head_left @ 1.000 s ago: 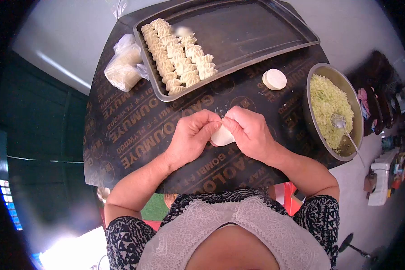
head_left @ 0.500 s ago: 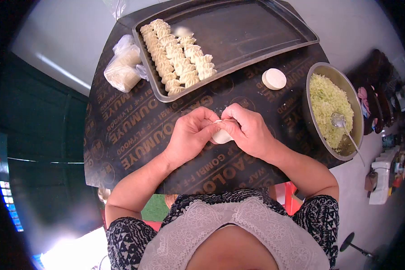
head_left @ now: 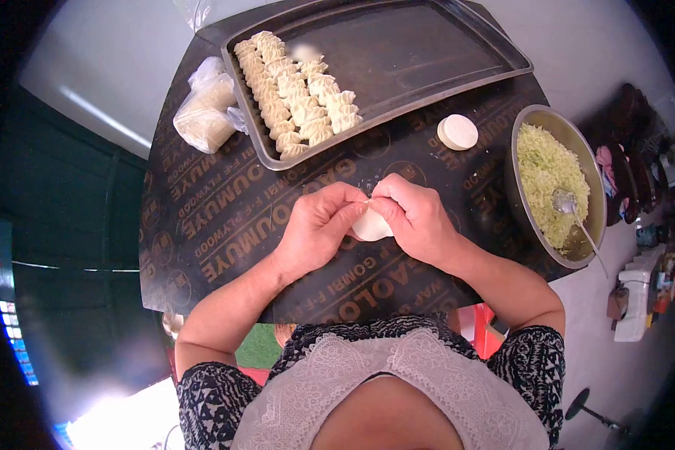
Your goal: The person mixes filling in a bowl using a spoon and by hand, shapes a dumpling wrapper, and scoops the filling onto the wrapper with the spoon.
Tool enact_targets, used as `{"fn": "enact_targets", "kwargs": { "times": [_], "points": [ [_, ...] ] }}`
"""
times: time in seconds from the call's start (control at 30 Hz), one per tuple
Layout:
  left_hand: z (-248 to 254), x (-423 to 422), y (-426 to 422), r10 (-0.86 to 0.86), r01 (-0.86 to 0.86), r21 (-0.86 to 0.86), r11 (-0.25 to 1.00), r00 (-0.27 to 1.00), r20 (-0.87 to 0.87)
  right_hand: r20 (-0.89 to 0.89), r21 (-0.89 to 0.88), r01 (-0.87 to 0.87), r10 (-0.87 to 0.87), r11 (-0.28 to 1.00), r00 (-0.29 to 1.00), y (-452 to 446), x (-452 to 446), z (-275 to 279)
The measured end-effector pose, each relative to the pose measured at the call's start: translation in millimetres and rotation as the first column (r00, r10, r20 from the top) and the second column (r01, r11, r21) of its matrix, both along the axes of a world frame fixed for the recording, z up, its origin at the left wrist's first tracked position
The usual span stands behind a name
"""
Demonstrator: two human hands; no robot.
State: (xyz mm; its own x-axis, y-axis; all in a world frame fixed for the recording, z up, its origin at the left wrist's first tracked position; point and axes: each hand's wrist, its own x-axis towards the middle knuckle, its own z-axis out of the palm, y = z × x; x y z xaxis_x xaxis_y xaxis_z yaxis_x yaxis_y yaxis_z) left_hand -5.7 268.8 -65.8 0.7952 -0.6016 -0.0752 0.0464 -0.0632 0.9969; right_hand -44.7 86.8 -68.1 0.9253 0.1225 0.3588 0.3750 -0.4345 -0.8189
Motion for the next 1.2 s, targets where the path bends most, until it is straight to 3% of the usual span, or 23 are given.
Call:
{"fn": "enact_targets", "kwargs": {
  "times": [0.03,0.1,0.23,0.33,0.43,0.7,0.93,1.1,1.2],
  "points": [
    [1,0,-2,-0.001,0.001,0.000,1.000,1.000,0.000,0.000,0.000,0.001,-0.001,1.000,1.000,0,0,-1],
    [3,1,-7,0.017,-0.046,-0.155,0.987,0.983,-0.182,-0.025,0.057,0.043,-0.041,0.997,0.999,-1,0,-1],
    [-1,7,-4,0.023,-0.044,-0.121,0.992,0.985,-0.172,0.009,0.064,0.056,-0.057,0.996,0.998,-3,3,-1],
    [-2,7,-3,0.039,-0.054,-0.097,0.994,0.987,-0.156,-0.123,0.181,0.027,-0.005,0.983,0.992,0,0,4],
    [-2,6,-3,0.029,-0.046,-0.116,0.992,0.988,-0.149,-0.096,0.166,0.026,-0.010,0.986,0.995,2,-1,5],
    [9,0,-2,-0.028,0.030,0.032,0.999,0.998,-0.062,-0.012,-0.013,0.004,-0.004,1.000,1.000,1,0,1],
    [7,0,-1,-0.059,0.057,-0.015,0.998,0.995,-0.085,-0.006,0.006,-0.030,0.030,1.000,1.000,0,0,2],
    [2,3,-3,-0.024,0.013,-0.075,0.997,0.987,-0.159,-0.114,0.060,0.040,-0.033,0.997,0.993,0,0,0],
    [-1,4,-4,-0.010,0.001,-0.059,0.998,0.986,-0.166,-0.039,0.127,0.062,-0.058,0.990,0.998,1,4,-4]
  ]
}}
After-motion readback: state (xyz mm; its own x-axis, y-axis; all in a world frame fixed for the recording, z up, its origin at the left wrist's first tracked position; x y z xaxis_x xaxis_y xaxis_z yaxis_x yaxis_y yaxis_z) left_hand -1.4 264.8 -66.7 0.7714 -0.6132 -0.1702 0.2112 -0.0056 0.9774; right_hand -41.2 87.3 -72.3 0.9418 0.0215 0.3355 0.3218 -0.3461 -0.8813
